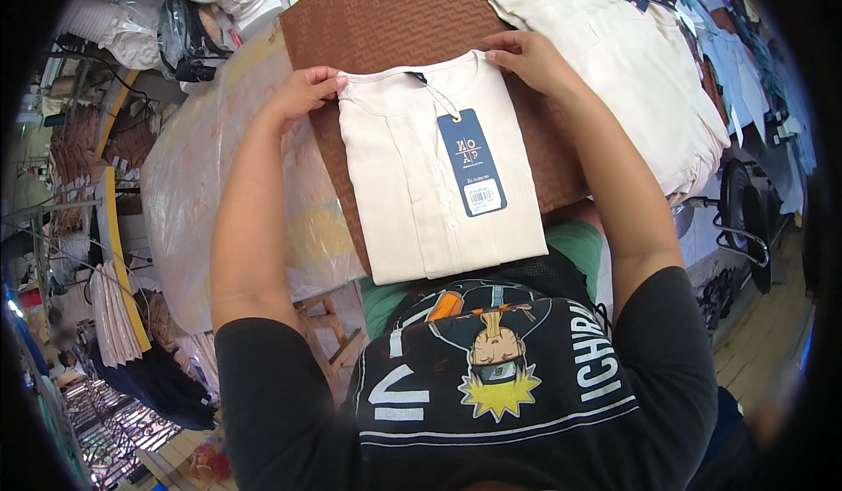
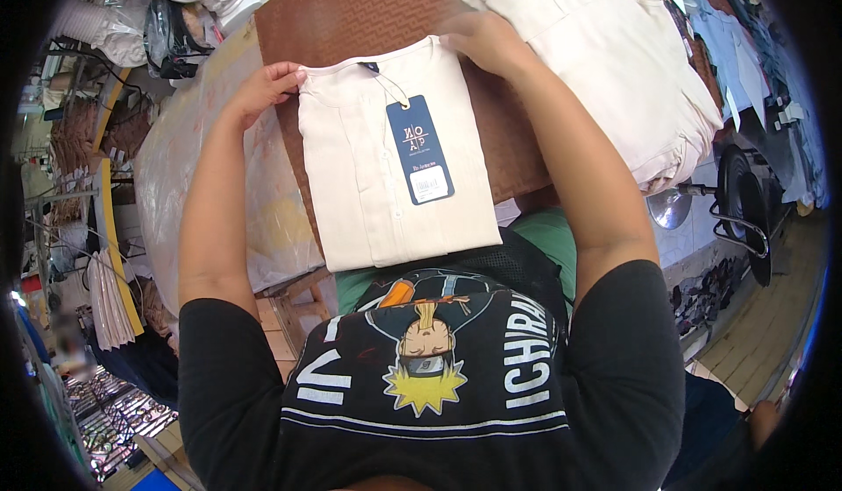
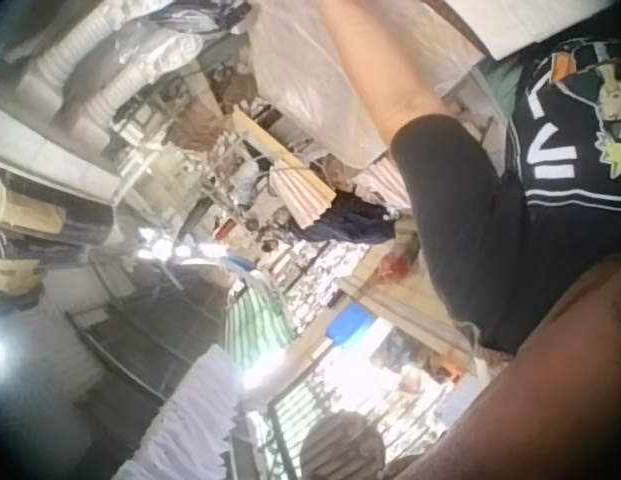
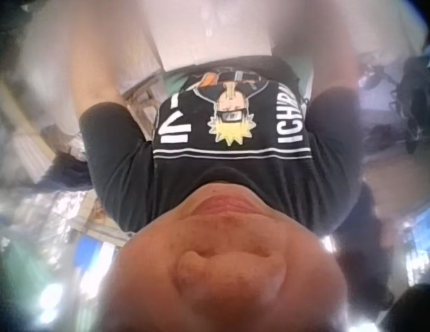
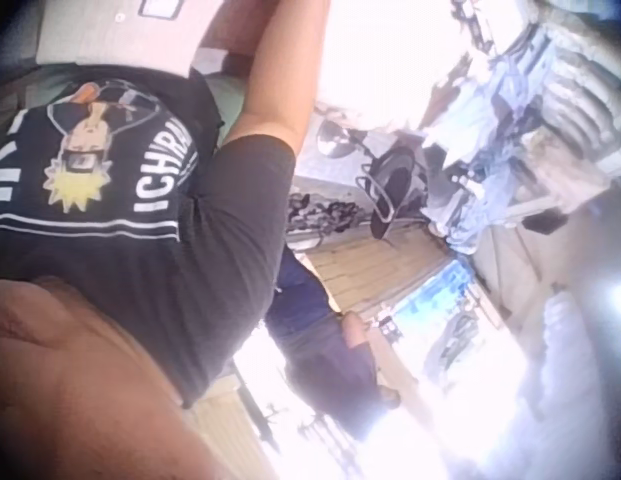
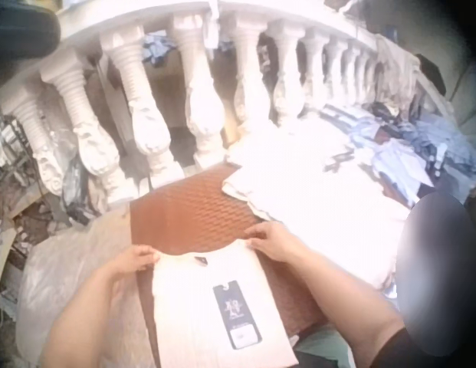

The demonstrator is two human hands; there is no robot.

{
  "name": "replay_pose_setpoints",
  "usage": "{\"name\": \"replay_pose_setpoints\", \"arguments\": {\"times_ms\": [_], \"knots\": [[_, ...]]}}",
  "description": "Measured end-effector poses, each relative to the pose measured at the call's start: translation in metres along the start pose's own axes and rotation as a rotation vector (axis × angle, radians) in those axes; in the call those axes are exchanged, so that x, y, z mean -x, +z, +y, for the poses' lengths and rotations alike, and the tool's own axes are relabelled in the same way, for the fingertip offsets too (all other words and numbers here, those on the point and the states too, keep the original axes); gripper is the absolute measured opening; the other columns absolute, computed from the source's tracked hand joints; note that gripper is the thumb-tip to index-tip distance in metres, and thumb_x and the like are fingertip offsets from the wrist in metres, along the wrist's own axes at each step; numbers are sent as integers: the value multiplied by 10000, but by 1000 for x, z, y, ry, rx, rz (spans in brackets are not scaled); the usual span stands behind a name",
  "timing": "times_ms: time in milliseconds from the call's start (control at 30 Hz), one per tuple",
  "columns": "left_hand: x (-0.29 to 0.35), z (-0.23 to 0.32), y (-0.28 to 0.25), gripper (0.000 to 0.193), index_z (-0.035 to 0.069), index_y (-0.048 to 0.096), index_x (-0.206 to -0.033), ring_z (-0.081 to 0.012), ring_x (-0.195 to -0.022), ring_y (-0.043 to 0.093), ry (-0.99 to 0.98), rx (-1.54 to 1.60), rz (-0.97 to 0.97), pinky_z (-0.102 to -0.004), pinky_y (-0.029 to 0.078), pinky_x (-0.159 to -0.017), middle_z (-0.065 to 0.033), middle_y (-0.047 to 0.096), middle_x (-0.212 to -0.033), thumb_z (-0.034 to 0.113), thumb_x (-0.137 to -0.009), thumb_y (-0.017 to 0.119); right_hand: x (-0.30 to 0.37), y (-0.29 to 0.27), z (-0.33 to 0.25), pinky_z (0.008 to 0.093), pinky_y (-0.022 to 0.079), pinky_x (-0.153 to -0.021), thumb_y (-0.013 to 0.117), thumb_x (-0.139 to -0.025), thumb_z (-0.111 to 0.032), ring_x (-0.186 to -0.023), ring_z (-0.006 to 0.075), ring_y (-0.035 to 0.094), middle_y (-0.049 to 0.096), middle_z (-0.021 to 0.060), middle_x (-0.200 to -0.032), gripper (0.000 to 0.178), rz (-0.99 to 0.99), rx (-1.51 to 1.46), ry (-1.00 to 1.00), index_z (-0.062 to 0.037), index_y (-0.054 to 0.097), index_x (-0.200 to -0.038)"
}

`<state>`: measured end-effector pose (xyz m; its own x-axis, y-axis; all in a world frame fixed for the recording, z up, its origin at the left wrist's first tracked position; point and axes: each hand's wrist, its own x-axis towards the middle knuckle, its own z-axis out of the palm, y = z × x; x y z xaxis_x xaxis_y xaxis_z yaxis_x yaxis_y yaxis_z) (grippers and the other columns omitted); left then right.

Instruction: The person folds a tan shirt by laying it flat on a table, placing a cardboard guide on it, folding the sleeves and sides over the guide, and then placing the folded shirt into a plastic bag.

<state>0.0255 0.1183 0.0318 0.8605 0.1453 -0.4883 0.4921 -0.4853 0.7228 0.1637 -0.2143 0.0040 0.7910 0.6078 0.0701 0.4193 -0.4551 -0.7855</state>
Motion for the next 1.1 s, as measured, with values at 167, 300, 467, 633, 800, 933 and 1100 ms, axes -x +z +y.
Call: {"name": "replay_pose_setpoints", "arguments": {"times_ms": [167, 300, 467, 633, 800, 933, 1100], "knots": [[-4, 1, -8, 315, 133, 622, -1053, -85, -944, 539, 43, -10, -35, -263, 387, -867, 35, 626, -992, 360, -836, 655, -16, -3, -6, 237, 461, -724, 667, -824, -152, -781, 112, 581, 648, 38, -833, 173, -146, 3, 159, -14, 650, -928], [-7, 35, 10, 395, 69, 635, -1069, -141, -959, 580, 362, -246, 203, -279, 426, -864, -37, 644, -1026, 367, -812, 675, -17, -5, 1, 226, 447, -695, 670, -821, -150, -745, 96, 560, 631, 21, -800, 140, -140, -35, 151, -23, 641, -873], [-31, 95, 71, 512, 33, 640, -1086, -200, -1009, 593, 399, -331, -50, -301, 448, -864, -115, 643, -1065, 426, -763, 703, -16, -2, 9, 217, 438, -657, 659, -831, -156, -708, 87, 551, 626, 18, -780, 142, -82, -70, 108, -22, 636, -872], [-49, 123, 101, 528, 51, 676, -1007, -200, -855, 630, 288, -437, -121, -298, 478, -764, -113, 671, -924, 460, -681, 750, -12, -3, 0, 221, 441, -638, 647, -840, -155, -692, 86, 552, 632, 28, -776, 134, -34, -82, 132, -27, 638, -879], [-56, 127, 114, 443, 63, 710, -874, -182, -701, 633, 233, -397, -87, -311, 489, -670, -88, 677, -795, 428, -629, 774, -14, -6, 0, 228, 443, -645, 625, -853, -153, -689, 80, 551, 638, 30, -774, 151, -56, -76, 72, -11, 641, -903], [-58, 129, 118, 419, 67, 710, -859, -181, -706, 633, 218, -410, -76, -315, 488, -667, -91, 677, -800, 411, -628, 774, -16, -10, -3, 233, 445, -618, 588, -872, -151, -673, 78, 555, 637, 29, -767, 153, -53, -84, 60, -16, 646, -915], [-60, 132, 119, 421, 58, 702, -873, -189, -724, 636, 232, -380, -43, -324, 488, -683, -100, 675, -813, 395, -632, 773, 13, -17, -20, 235, 417, -478, 612, -855, -205, -592, 85, 570, 633, 30, -742, 199, -23, -133, 245, -24, 635, -934]]}}
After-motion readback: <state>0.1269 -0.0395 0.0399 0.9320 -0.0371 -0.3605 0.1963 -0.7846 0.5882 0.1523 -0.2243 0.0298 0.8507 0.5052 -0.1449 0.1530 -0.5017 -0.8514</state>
